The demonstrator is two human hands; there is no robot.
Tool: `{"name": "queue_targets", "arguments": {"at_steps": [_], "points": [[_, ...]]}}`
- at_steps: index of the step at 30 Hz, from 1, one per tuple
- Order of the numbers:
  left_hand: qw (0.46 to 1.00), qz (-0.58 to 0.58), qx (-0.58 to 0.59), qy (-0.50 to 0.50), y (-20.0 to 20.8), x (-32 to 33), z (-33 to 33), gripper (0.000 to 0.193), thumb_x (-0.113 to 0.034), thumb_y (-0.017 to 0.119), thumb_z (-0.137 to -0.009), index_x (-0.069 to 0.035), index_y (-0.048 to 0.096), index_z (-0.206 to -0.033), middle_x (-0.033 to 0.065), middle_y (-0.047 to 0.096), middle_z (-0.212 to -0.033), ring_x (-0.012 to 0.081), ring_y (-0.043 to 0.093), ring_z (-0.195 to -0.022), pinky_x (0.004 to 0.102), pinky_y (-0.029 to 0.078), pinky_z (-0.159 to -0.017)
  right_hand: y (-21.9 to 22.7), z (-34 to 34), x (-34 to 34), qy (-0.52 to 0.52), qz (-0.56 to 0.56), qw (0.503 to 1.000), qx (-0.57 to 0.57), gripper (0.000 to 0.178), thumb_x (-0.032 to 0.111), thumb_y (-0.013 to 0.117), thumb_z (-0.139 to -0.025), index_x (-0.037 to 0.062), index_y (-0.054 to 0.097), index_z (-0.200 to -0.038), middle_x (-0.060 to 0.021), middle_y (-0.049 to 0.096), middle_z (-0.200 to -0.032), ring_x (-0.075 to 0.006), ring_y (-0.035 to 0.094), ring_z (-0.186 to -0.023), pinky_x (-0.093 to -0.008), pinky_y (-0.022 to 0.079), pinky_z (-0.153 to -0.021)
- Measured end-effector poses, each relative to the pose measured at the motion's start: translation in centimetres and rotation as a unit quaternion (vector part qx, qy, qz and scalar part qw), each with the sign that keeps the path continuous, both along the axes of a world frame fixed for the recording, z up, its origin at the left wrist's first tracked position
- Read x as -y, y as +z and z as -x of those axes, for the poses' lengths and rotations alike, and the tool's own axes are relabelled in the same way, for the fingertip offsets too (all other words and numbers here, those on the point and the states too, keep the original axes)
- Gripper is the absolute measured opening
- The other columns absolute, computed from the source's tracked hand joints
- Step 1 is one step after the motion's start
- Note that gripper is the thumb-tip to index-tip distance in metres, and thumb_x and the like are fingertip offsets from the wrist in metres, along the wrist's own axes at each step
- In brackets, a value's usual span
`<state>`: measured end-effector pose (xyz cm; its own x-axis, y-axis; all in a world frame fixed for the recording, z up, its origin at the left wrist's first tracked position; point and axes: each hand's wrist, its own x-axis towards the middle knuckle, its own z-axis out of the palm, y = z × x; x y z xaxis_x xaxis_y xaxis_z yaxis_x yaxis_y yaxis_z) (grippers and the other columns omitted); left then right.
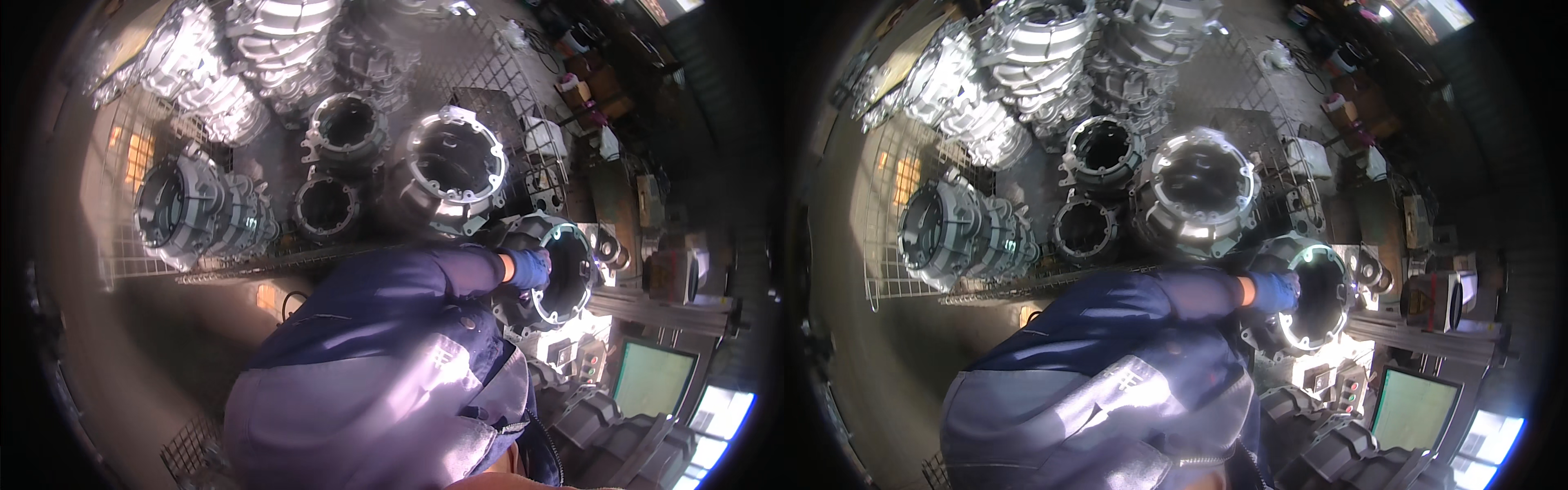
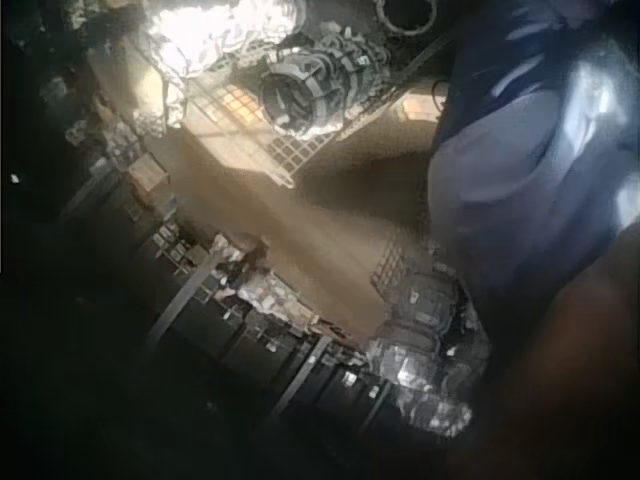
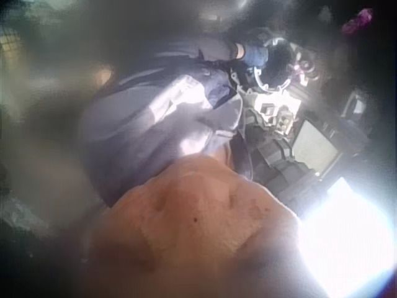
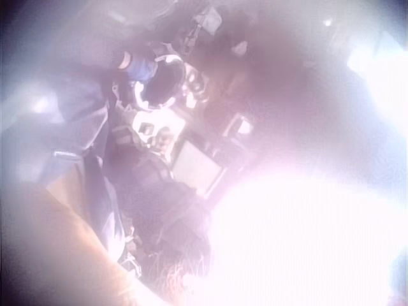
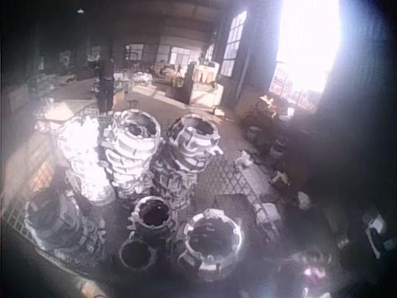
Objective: The person repeatedly picks up cylindrical metal parts from a wire basket, wipes the interior and exterior surfaces with a cloth, and places them back into the basket. The cycle continues throughout the clip.
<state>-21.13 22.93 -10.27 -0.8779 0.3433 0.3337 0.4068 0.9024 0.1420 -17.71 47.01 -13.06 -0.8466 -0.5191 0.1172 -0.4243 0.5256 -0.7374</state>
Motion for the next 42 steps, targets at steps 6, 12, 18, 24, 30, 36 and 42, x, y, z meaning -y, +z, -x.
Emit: {"name": "queue_targets", "arguments": {"at_steps": [6, 12, 18, 24, 30, 36, 42], "points": [[0.992, -0.098, -0.068, -0.032, 0.5, 0.9, -1.2, 0.042, -0.044, 0.086, -0.058, -0.022, 0.079, -0.093, 0.0030, 0.075, -0.091, 0.0269, 0.070, -0.097, 0.0400, 0.050, -0.087, 0.5, -0.7, 0.5, 0.073, -0.011, 0.997, 0.034, 0.033, 0.033, 0.066, -0.092, 0.0009, 0.071, -0.096, -0.0157, 0.069, -0.081, -0.0313, 0.068, -0.075, -0.0421, 0.055, -0.074], [0.991, -0.015, 0.124, -0.055, 1.1, 1.2, -0.6, 0.046, -0.038, 0.084, -0.073, -0.014, 0.074, -0.111, 0.0126, 0.070, -0.116, 0.0345, 0.061, -0.118, 0.0416, 0.042, -0.107, -0.7, -2.8, 0.8, 0.086, 0.044, 0.993, 0.068, 0.034, 0.034, 0.063, -0.094, 0.0007, 0.071, -0.097, -0.0159, 0.068, -0.082, -0.0308, 0.068, -0.076, -0.0419, 0.055, -0.076], [0.992, -0.043, 0.091, -0.080, 0.3, 1.6, 0.6, 0.038, -0.040, 0.085, -0.066, -0.013, 0.078, -0.092, 0.0153, 0.072, -0.092, 0.0349, 0.067, -0.098, 0.0445, 0.047, -0.094, -2.0, -4.5, 1.2, 0.059, 0.116, 0.988, 0.087, 0.036, 0.034, 0.059, -0.096, 0.0005, 0.070, -0.098, -0.0162, 0.067, -0.083, -0.0303, 0.067, -0.078, -0.0417, 0.055, -0.078], [0.995, -0.069, 0.011, -0.067, -0.8, 1.7, 0.2, 0.031, -0.034, 0.085, -0.064, -0.010, 0.073, -0.080, 0.0165, 0.071, -0.084, 0.0369, 0.068, -0.088, 0.0456, 0.052, -0.084, -3.8, -4.9, 2.3, 0.053, 0.147, 0.988, -0.006, 0.037, 0.035, 0.056, -0.098, 0.0003, 0.070, -0.099, -0.0164, 0.066, -0.084, -0.0298, 0.067, -0.080, -0.0415, 0.054, -0.080], [0.997, -0.042, 0.037, -0.060, 1.3, 1.6, -0.1, 0.029, -0.032, 0.084, -0.066, -0.010, 0.072, -0.081, 0.0170, 0.071, -0.086, 0.0358, 0.068, -0.092, 0.0451, 0.051, -0.087, -4.9, -5.0, 2.5, 0.018, 0.183, 0.956, 0.228, 0.034, 0.030, 0.056, -0.097, 0.0005, 0.066, -0.112, -0.0194, 0.066, -0.097, -0.0331, 0.066, -0.093, -0.0420, 0.053, -0.088], [0.993, 0.013, 0.112, -0.033, 4.4, -1.0, -0.3, 0.053, -0.053, 0.078, -0.075, -0.006, 0.071, -0.098, 0.0199, 0.068, -0.112, 0.0312, 0.061, -0.117, 0.0454, 0.032, -0.115, -4.0, -4.5, 2.1, 0.032, 0.161, 0.966, 0.200, 0.033, 0.027, 0.058, -0.095, 0.0007, 0.066, -0.113, -0.0198, 0.067, -0.100, -0.0344, 0.066, -0.095, -0.0423, 0.053, -0.089], [0.963, -0.018, 0.260, -0.067, 3.3, -4.2, 1.2, 0.068, -0.059, 0.079, -0.073, -0.010, 0.068, -0.120, 0.0192, 0.071, -0.113, 0.0354, 0.069, -0.104, 0.0457, 0.049, -0.099, -3.4, -4.6, 2.4, 0.032, 0.153, 0.966, 0.207, 0.032, 0.023, 0.059, -0.092, 0.0009, 0.067, -0.114, -0.0202, 0.067, -0.103, -0.0358, 0.066, -0.098, -0.0426, 0.053, -0.090]]}}
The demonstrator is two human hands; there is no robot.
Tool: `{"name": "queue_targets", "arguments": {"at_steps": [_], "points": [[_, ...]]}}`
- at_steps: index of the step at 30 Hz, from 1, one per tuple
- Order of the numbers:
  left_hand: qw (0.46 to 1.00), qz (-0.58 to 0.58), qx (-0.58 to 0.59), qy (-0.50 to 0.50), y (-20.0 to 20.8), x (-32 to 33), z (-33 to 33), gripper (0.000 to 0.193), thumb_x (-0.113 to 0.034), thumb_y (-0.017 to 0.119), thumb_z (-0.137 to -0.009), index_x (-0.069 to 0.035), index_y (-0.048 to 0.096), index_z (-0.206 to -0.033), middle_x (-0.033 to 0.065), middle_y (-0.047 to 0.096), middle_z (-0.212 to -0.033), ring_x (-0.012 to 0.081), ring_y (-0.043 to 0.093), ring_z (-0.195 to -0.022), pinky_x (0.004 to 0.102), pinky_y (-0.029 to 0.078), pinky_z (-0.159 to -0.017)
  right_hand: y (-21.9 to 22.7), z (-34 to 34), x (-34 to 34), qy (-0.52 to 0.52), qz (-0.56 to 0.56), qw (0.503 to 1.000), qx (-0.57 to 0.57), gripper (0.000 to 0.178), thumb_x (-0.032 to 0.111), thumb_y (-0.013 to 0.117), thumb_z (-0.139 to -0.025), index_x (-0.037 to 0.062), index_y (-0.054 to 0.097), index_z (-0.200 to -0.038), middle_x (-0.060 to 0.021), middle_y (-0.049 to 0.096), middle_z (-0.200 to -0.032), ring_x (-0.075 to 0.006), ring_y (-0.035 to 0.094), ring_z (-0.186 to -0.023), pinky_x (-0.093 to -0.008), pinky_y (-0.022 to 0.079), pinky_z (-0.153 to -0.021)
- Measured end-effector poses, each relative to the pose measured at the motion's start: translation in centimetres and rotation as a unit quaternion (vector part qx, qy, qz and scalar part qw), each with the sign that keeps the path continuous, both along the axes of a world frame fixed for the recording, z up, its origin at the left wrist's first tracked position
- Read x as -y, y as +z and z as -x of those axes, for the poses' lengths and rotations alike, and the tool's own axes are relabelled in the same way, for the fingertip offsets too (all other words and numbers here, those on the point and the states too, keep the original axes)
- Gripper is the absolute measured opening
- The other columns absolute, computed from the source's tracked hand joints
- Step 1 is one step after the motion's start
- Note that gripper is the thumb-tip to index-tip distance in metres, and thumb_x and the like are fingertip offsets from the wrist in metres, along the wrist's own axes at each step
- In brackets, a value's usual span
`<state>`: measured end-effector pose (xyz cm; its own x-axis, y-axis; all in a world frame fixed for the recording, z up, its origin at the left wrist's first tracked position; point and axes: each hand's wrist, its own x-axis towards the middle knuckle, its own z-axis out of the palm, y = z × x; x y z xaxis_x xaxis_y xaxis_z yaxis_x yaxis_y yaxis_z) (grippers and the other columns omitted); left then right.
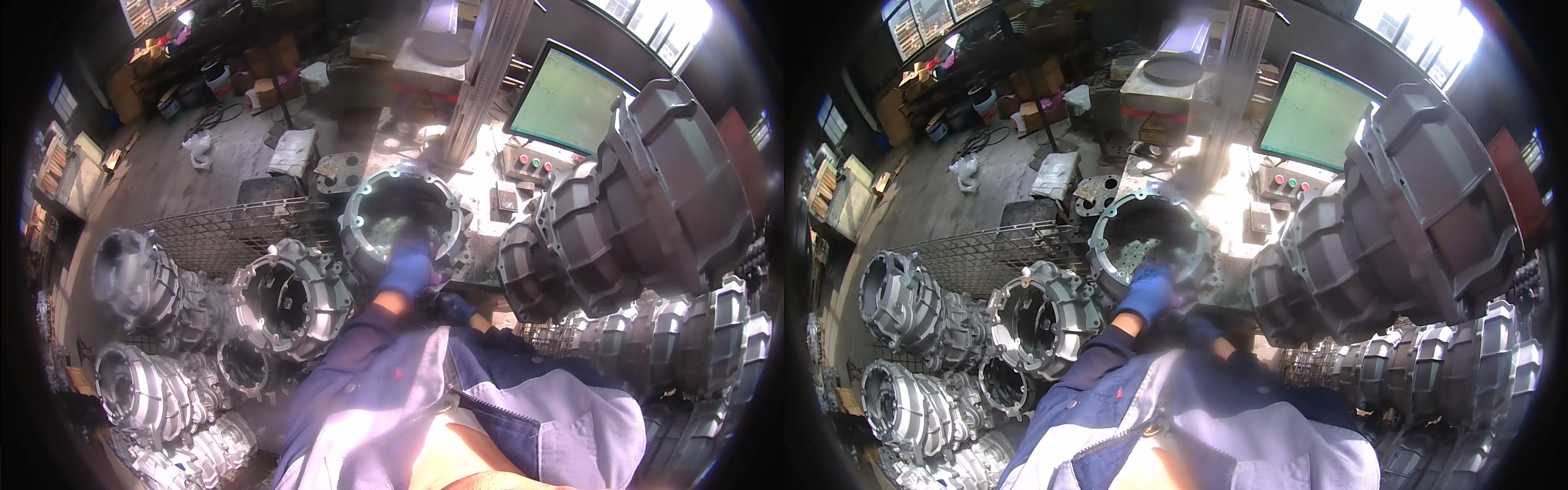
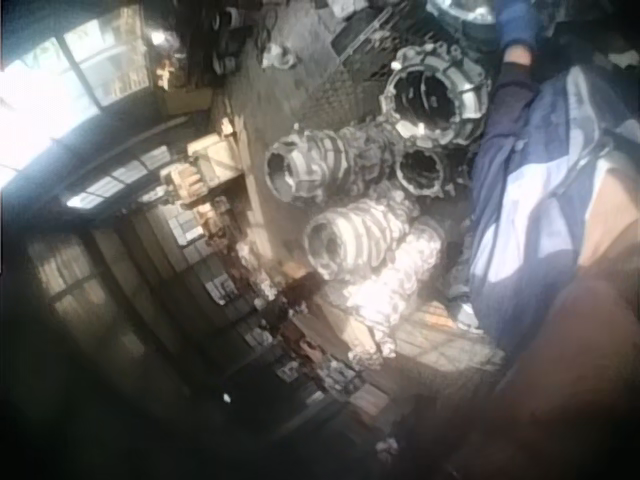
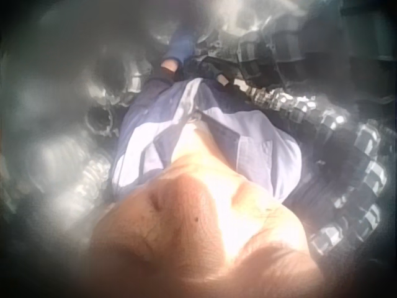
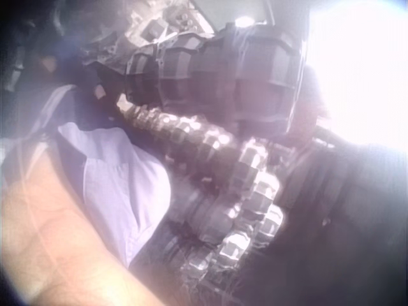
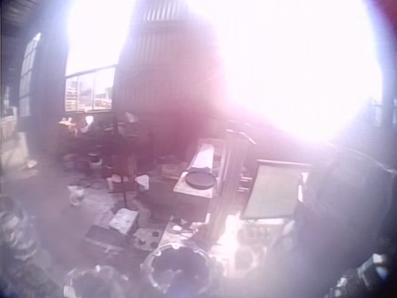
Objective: The person repeatedly picks up cylindrical metal parts from a wire basket, wipes the interior and exterior surfaces with a cloth, and places them back into the basket. The cycle continues throughout the clip.
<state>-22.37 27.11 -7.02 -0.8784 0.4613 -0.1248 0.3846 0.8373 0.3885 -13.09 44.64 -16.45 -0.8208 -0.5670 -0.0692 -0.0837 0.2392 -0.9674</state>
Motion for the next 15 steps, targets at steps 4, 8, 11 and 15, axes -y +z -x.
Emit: {"name": "queue_targets", "arguments": {"at_steps": [4, 8, 11, 15], "points": [[1.000, -0.015, 0.022, 0.003, -1.1, -0.4, 0.6, 0.062, -0.051, 0.080, -0.077, -0.010, 0.068, -0.122, 0.0203, 0.069, -0.118, 0.0360, 0.068, -0.110, 0.0469, 0.051, -0.098, 0.2, 0.0, 0.0, -0.003, -0.008, 1.000, 0.008, 0.032, 0.021, 0.059, -0.091, 0.0010, 0.067, -0.114, -0.0205, 0.068, -0.104, -0.0367, 0.066, -0.100, -0.0428, 0.053, -0.091], [0.999, 0.032, -0.022, 0.009, -1.7, -0.4, 0.1, 0.051, -0.052, 0.078, -0.079, -0.015, 0.074, -0.114, 0.0179, 0.069, -0.119, 0.0334, 0.067, -0.111, 0.0453, 0.052, -0.096, 0.4, 0.1, 0.0, 0.000, -0.008, 1.000, 0.019, 0.032, 0.019, 0.060, -0.089, 0.0012, 0.067, -0.115, -0.0207, 0.068, -0.106, -0.0376, 0.066, -0.101, -0.0430, 0.053, -0.091], [0.993, 0.062, -0.097, 0.002, -2.2, -0.3, -0.3, 0.050, -0.051, 0.078, -0.079, -0.016, 0.074, -0.114, 0.0175, 0.069, -0.118, 0.0338, 0.067, -0.110, 0.0452, 0.053, -0.095, 0.4, 0.0, 0.0, 0.002, -0.008, 1.000, 0.025, 0.032, 0.017, 0.061, -0.088, 0.0013, 0.067, -0.115, -0.0209, 0.069, -0.107, -0.0383, 0.065, -0.103, -0.0431, 0.052, -0.092], [0.996, 0.061, -0.059, 0.001, -1.9, -0.4, -0.2, 0.050, -0.049, 0.077, -0.079, -0.014, 0.073, -0.115, 0.0181, 0.070, -0.117, 0.0351, 0.068, -0.109, 0.0456, 0.053, -0.094, 0.3, -0.3, -0.3, 0.007, -0.009, 1.000, 0.028, 0.033, 0.015, 0.062, -0.086, 0.0014, 0.068, -0.115, -0.0212, 0.069, -0.109, -0.0392, 0.065, -0.104, -0.0433, 0.052, -0.093]]}}
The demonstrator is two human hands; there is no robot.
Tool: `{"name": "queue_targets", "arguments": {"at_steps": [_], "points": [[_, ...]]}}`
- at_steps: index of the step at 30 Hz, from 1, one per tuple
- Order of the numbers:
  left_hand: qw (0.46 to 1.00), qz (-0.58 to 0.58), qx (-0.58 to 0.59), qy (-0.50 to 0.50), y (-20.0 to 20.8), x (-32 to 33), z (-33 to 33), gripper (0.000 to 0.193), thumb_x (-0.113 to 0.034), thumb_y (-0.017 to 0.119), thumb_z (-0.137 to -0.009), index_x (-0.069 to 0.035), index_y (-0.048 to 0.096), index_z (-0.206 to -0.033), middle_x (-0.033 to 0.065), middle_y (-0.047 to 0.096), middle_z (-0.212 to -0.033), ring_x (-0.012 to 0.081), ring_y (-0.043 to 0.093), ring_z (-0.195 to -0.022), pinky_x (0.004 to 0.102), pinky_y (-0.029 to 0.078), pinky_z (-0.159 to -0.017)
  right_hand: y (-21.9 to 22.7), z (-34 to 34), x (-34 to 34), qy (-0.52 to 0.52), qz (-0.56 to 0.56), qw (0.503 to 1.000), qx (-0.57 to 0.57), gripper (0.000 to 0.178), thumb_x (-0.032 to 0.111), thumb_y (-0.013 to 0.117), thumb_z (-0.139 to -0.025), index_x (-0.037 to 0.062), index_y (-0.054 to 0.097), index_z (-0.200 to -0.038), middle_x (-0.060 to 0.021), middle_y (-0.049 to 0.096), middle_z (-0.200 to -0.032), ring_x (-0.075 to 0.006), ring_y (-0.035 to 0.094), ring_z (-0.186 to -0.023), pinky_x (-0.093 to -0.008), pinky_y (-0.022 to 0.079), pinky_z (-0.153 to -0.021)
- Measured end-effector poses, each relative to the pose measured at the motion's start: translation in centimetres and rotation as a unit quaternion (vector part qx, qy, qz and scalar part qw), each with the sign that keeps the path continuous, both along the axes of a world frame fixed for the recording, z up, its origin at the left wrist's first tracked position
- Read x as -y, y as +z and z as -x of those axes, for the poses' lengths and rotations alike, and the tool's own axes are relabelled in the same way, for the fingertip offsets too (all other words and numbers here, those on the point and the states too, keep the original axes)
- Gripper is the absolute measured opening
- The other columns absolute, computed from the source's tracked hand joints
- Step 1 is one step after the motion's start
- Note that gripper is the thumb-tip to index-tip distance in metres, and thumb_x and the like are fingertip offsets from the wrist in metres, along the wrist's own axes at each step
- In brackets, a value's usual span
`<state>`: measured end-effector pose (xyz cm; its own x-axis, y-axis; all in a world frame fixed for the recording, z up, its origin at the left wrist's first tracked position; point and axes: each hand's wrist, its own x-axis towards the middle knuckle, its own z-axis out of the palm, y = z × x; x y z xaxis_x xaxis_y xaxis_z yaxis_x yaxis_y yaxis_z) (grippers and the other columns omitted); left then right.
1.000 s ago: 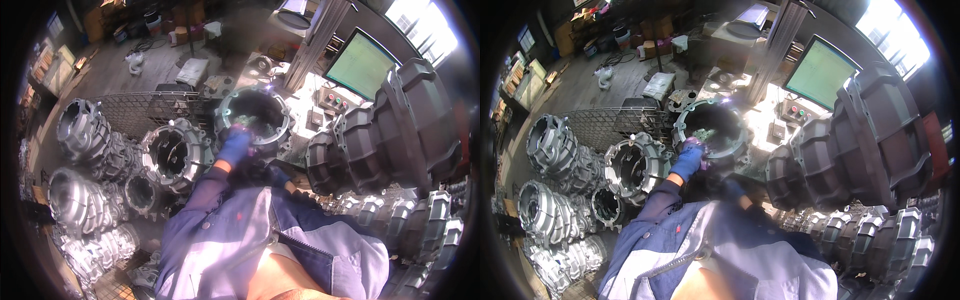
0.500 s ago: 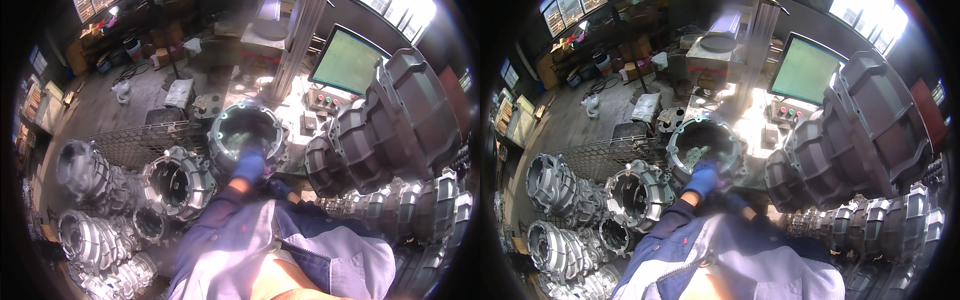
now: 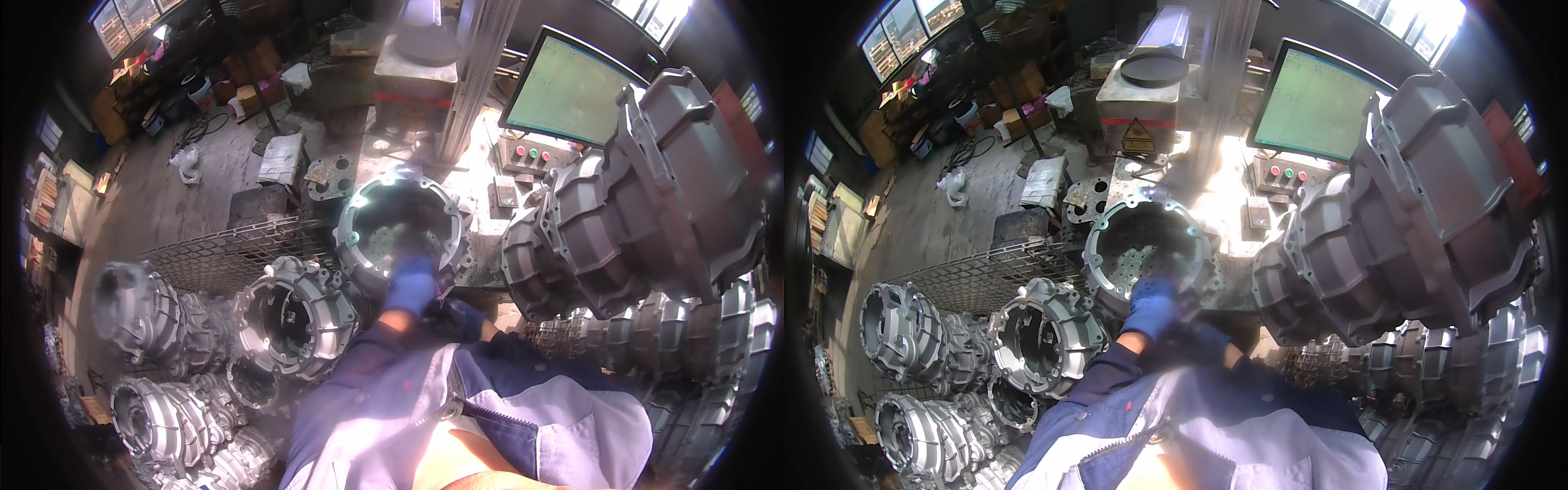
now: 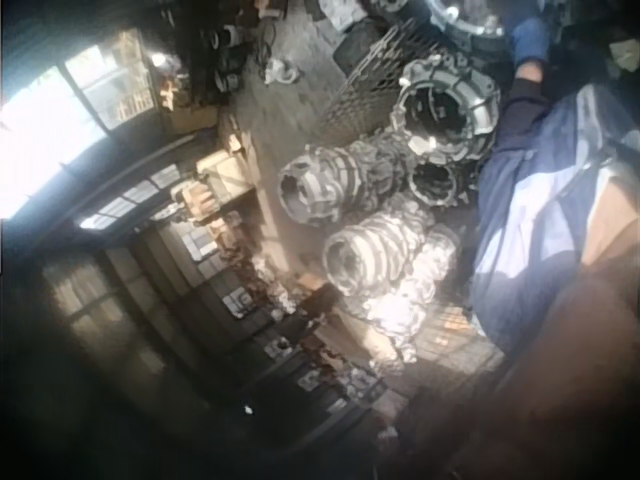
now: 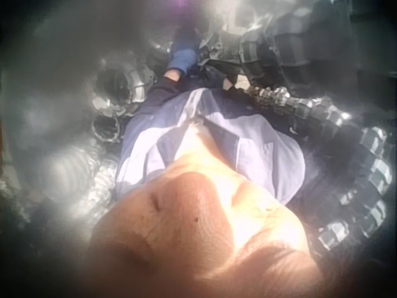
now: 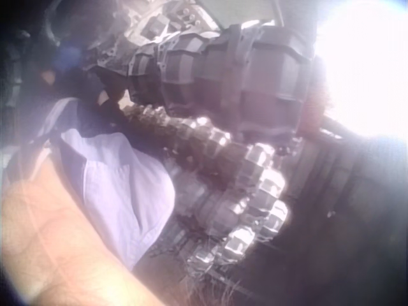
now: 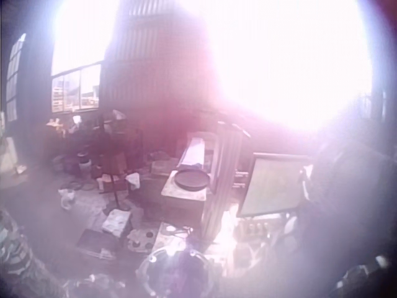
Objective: The person repeatedly picks up cylindrical metal parts from a wire basket, wipes the interior and exterior surfaces with a cloth, and places them back into the basket. The cycle continues throughout the clip.
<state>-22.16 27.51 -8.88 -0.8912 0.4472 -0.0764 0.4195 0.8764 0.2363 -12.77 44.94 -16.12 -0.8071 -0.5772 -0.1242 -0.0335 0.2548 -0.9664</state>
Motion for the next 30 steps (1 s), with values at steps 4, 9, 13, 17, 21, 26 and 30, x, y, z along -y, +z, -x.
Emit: {"name": "queue_targets", "arguments": {"at_steps": [4, 9, 13, 17, 21, 26, 30], "points": [[0.998, 0.003, 0.070, 0.006, 2.6, -0.2, 0.0, 0.050, -0.048, 0.077, -0.080, -0.013, 0.073, -0.115, 0.0187, 0.071, -0.115, 0.0365, 0.068, -0.107, 0.0460, 0.054, -0.094, 0.1, 0.0, -0.2, 0.003, 0.010, 1.000, -0.012, 0.033, 0.012, 0.062, -0.085, 0.0016, 0.068, -0.116, -0.0215, 0.069, -0.111, -0.0402, 0.065, -0.106, -0.0435, 0.052, -0.094], [0.990, 0.035, 0.135, 0.024, 5.4, -0.8, 0.3, 0.053, -0.044, 0.077, -0.080, -0.009, 0.071, -0.119, 0.0216, 0.071, -0.114, 0.0403, 0.069, -0.104, 0.0472, 0.054, -0.093, 0.1, 0.1, -0.1, 0.000, 0.006, 0.993, -0.118, 0.038, 0.009, 0.055, -0.086, 0.0009, 0.065, -0.122, -0.0201, 0.068, -0.114, -0.0357, 0.065, -0.108, -0.0396, 0.052, -0.095], [0.987, -0.011, 0.157, 0.035, 4.4, -0.8, 0.8, 0.049, -0.042, 0.076, -0.080, -0.010, 0.072, -0.117, 0.0207, 0.071, -0.113, 0.0398, 0.069, -0.103, 0.0484, 0.054, -0.092, -0.6, -0.4, 0.4, -0.027, 0.113, 0.991, -0.064, 0.033, 0.013, 0.036, -0.109, -0.0012, 0.062, -0.124, -0.0091, 0.067, -0.109, -0.0147, 0.064, -0.103, -0.0267, 0.051, -0.091], [0.993, -0.051, 0.093, 0.054, 2.5, -0.5, 0.5, 0.044, -0.042, 0.076, -0.079, -0.010, 0.075, -0.110, 0.0214, 0.072, -0.109, 0.0396, 0.069, -0.101, 0.0487, 0.054, -0.090, -1.5, -0.7, 1.3, -0.062, 0.092, 0.994, -0.001, 0.034, 0.015, 0.035, -0.110, -0.0007, 0.063, -0.122, -0.0100, 0.067, -0.110, -0.0185, 0.064, -0.102, -0.0281, 0.050, -0.093], [0.986, -0.059, 0.125, 0.097, 3.3, -1.2, -0.6, 0.028, -0.031, 0.078, -0.081, -0.009, 0.075, -0.099, 0.0166, 0.073, -0.102, 0.0361, 0.070, -0.096, 0.0453, 0.053, -0.088, -0.5, -0.8, 1.1, -0.051, -0.037, 0.995, -0.080, 0.033, 0.015, 0.037, -0.109, 0.0009, 0.063, -0.124, -0.0103, 0.067, -0.114, -0.0215, 0.065, -0.102, -0.0316, 0.051, -0.094], [0.992, -0.056, 0.038, 0.103, 7.9, -3.2, -4.7, 0.026, -0.028, 0.078, -0.082, -0.009, 0.072, -0.099, 0.0144, 0.072, -0.099, 0.0336, 0.069, -0.098, 0.0437, 0.052, -0.090, 3.2, -2.8, -1.8, 0.034, 0.003, 0.986, -0.161, 0.032, 0.018, 0.045, -0.106, 0.0016, 0.062, -0.128, -0.0098, 0.066, -0.117, -0.0236, 0.065, -0.105, -0.0356, 0.052, -0.094], [0.971, -0.182, -0.011, 0.157, 12.4, -3.0, -9.3, 0.031, -0.034, 0.078, -0.083, -0.008, 0.071, -0.097, 0.0165, 0.071, -0.098, 0.0354, 0.068, -0.100, 0.0444, 0.051, -0.090, 5.5, -5.7, -6.0, 0.031, -0.018, 0.992, -0.119, 0.032, 0.018, 0.047, -0.104, 0.0004, 0.062, -0.127, -0.0106, 0.067, -0.116, -0.0238, 0.066, -0.105, -0.0359, 0.053, -0.093]]}}
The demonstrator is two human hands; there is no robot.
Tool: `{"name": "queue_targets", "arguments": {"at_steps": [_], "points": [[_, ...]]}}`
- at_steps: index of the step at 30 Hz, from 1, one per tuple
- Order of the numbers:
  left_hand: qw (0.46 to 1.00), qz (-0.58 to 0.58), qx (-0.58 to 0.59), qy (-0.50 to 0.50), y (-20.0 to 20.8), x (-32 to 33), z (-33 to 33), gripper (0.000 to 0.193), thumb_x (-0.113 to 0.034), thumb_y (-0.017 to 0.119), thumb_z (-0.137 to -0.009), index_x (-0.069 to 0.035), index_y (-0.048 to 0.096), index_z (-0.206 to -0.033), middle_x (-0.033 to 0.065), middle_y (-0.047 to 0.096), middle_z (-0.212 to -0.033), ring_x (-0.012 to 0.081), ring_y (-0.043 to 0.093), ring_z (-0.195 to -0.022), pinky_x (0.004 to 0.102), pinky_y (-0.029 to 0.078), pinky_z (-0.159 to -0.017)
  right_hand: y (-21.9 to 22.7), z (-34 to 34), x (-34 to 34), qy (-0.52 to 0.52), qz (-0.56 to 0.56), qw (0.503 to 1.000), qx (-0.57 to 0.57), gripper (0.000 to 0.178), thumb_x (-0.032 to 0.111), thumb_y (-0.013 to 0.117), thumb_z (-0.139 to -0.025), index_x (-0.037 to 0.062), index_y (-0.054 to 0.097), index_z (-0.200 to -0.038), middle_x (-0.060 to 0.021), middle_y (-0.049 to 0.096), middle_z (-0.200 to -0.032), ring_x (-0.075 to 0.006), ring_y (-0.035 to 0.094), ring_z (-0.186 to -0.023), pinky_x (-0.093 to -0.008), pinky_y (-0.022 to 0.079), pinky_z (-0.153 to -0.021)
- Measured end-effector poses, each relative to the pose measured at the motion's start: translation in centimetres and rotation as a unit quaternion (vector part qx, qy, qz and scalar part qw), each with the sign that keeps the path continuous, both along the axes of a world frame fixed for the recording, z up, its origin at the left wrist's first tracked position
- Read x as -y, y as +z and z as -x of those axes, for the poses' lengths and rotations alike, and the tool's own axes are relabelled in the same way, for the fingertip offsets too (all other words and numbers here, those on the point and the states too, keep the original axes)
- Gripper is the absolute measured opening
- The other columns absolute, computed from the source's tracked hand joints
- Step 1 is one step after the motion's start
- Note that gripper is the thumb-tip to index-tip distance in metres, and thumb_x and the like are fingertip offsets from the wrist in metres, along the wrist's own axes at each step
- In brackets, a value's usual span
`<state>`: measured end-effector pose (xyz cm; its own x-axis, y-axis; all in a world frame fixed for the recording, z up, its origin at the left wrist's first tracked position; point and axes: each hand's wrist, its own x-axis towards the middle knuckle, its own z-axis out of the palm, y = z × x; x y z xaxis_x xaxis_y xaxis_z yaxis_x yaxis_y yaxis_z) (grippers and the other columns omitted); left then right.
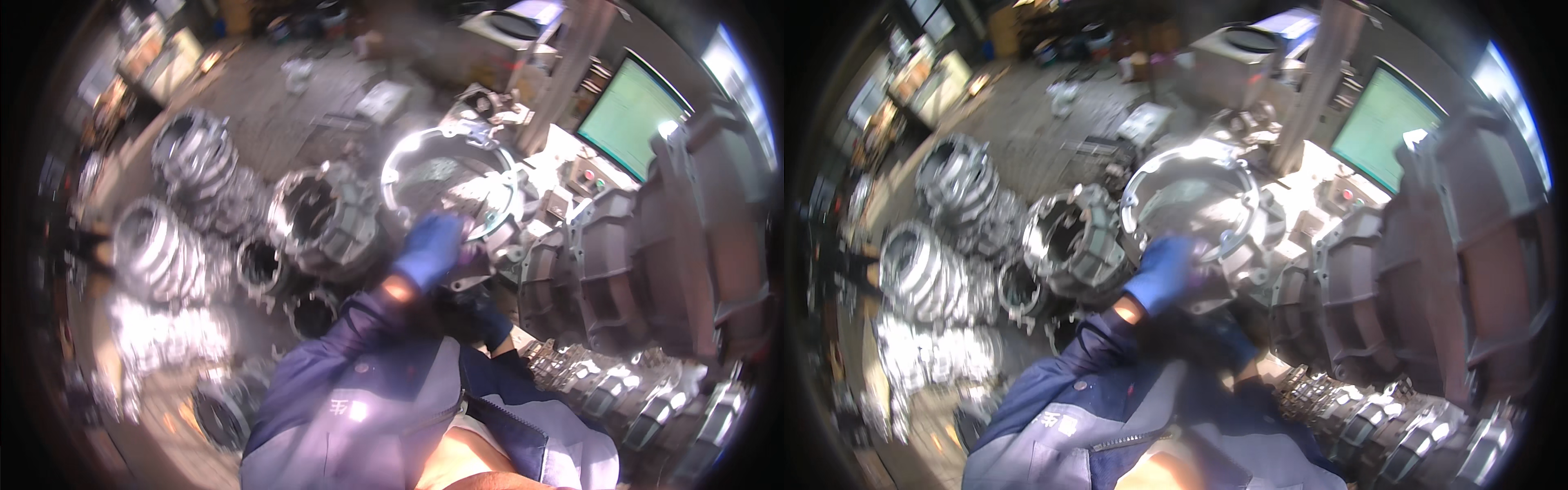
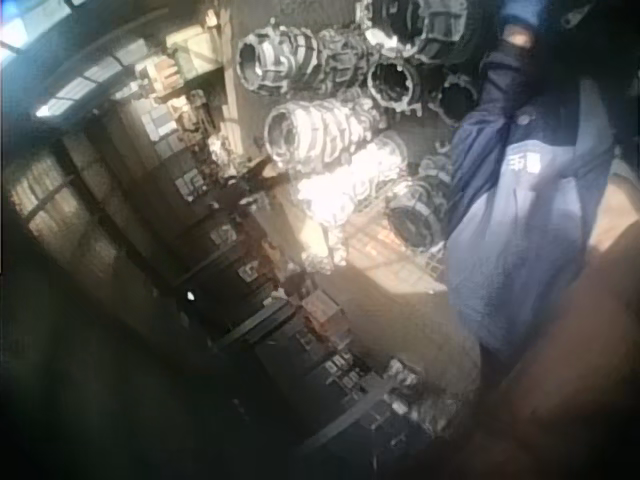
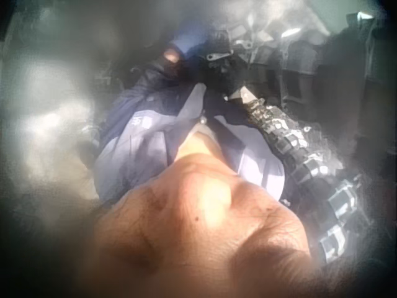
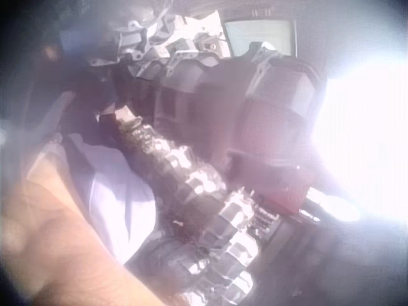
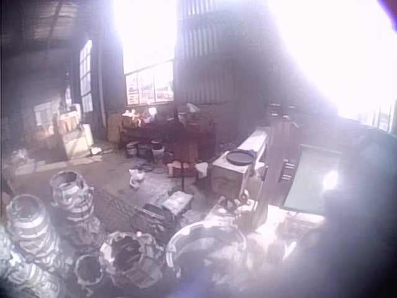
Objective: The person repeatedly picks up cylindrical metal parts from a wire basket, wipes the interior and exterior surfaces with a cloth, and places them back into the basket. The cycle continues throughout the clip.
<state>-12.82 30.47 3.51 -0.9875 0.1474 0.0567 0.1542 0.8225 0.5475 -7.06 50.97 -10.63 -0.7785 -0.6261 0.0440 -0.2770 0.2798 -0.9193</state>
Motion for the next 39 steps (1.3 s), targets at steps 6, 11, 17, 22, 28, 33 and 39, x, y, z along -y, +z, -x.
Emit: {"name": "queue_targets", "arguments": {"at_steps": [6, 11, 17, 22, 28, 33, 39], "points": [[0.732, -0.663, 0.078, 0.137, 3.9, 4.7, -7.7, 0.022, -0.004, 0.064, -0.092, 0.000, 0.067, -0.113, 0.0158, 0.071, -0.103, 0.0245, 0.069, -0.094, 0.0328, 0.056, -0.082, 2.4, -2.2, -3.3, -0.069, 0.040, 0.984, 0.160, 0.033, 0.017, 0.049, -0.101, -0.0014, 0.062, -0.125, -0.0117, 0.067, -0.116, -0.0240, 0.066, -0.105, -0.0363, 0.054, -0.092], [0.697, -0.709, -0.102, 0.036, 2.4, 7.2, -19.5, 0.042, 0.002, 0.061, -0.096, -0.003, 0.052, -0.137, 0.0146, 0.063, -0.120, 0.0196, 0.063, -0.106, 0.0292, 0.053, -0.094, 4.8, -4.2, 1.7, -0.025, 0.097, 0.960, 0.260, 0.034, 0.017, 0.052, -0.099, -0.0029, 0.062, -0.124, -0.0127, 0.067, -0.115, -0.0242, 0.067, -0.105, -0.0366, 0.054, -0.092], [0.798, -0.467, -0.295, 0.241, 0.0, 11.9, -36.8, 0.056, -0.038, 0.065, -0.099, 0.003, 0.054, -0.135, 0.0118, 0.065, -0.117, 0.0197, 0.063, -0.108, 0.0292, 0.050, -0.095, 8.3, -13.4, 14.2, 0.120, 0.118, 0.896, 0.412, 0.035, 0.016, 0.054, -0.096, -0.0046, 0.063, -0.123, -0.0138, 0.068, -0.115, -0.0244, 0.067, -0.105, -0.0370, 0.055, -0.091], [0.694, -0.205, -0.391, 0.568, -6.6, 15.4, -54.5, 0.052, -0.041, 0.060, -0.098, 0.001, 0.059, -0.129, 0.0091, 0.066, -0.123, 0.0231, 0.063, -0.112, 0.0281, 0.047, -0.099, 8.1, -25.2, 25.1, 0.211, 0.097, 0.818, 0.526, 0.036, 0.015, 0.057, -0.093, -0.0061, 0.063, -0.121, -0.0147, 0.068, -0.115, -0.0246, 0.068, -0.105, -0.0374, 0.056, -0.090], [0.535, -0.182, -0.200, 0.800, -13.2, 24.3, -77.3, 0.049, -0.032, 0.065, -0.097, -0.003, 0.056, -0.135, 0.0111, 0.067, -0.123, 0.0254, 0.069, -0.104, 0.0379, 0.056, -0.091, 1.7, -34.2, 39.3, 0.460, 0.093, 0.875, -0.117, 0.029, 0.006, 0.057, -0.087, -0.0001, 0.073, -0.111, -0.0216, 0.074, -0.103, -0.0358, 0.070, -0.098, -0.0413, 0.056, -0.089], [0.345, -0.260, -0.302, 0.850, -18.0, 26.5, -85.5, 0.047, -0.033, 0.054, -0.102, -0.004, 0.055, -0.139, 0.0111, 0.064, -0.129, 0.0260, 0.066, -0.111, 0.0399, 0.056, -0.095, 2.7, -41.6, 47.5, 0.507, 0.049, 0.812, -0.284, 0.023, 0.001, 0.061, -0.084, 0.0006, 0.076, -0.101, -0.0195, 0.075, -0.093, -0.0316, 0.072, -0.083, -0.0397, 0.057, -0.075], [0.228, -0.454, -0.492, 0.707, -21.4, 25.3, -87.4, 0.043, -0.022, 0.049, -0.106, -0.007, 0.046, -0.146, 0.0090, 0.055, -0.139, 0.0233, 0.057, -0.122, 0.0387, 0.052, -0.100, 5.3, -48.7, 54.0, 0.381, -0.137, 0.886, 0.226, 0.015, 0.006, 0.070, -0.082, -0.0026, 0.071, -0.094, -0.0102, 0.068, -0.075, -0.0214, 0.062, -0.057, -0.0373, 0.048, -0.051]]}}
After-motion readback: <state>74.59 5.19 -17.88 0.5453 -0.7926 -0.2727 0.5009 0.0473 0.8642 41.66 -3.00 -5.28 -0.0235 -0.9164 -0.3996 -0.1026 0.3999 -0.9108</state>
